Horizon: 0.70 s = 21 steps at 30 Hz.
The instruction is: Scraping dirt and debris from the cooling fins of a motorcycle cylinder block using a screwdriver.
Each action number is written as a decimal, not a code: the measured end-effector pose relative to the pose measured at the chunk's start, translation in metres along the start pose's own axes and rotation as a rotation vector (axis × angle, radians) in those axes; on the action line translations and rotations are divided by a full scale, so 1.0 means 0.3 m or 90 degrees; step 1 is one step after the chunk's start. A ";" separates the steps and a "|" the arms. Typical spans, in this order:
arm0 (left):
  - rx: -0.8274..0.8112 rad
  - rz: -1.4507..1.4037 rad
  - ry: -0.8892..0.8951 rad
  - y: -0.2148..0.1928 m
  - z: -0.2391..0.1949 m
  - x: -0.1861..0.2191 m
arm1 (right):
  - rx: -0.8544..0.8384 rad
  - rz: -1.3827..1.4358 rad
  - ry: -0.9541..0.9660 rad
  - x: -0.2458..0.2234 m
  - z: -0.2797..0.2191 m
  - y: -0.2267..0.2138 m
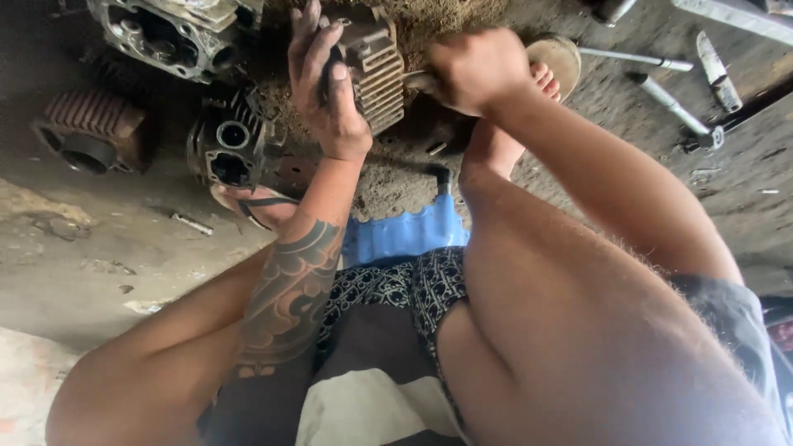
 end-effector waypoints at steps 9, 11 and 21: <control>-0.005 -0.012 0.024 0.009 0.002 0.031 | 0.113 0.181 -0.094 0.008 0.019 -0.049; -0.004 -0.017 0.043 0.014 0.020 0.030 | 0.106 0.164 -0.089 0.016 0.016 -0.112; -0.024 0.038 0.001 0.012 0.014 0.024 | -0.167 -0.026 0.154 0.081 -0.025 -0.240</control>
Point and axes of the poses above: each hand's wrist, its own z-axis towards the middle knuckle, its own y-axis out of the palm, x = y × z, the point moved 6 cm from there along z, towards the middle knuckle, and after that the axes turned 5 degrees about x, right-handed, at the moved point
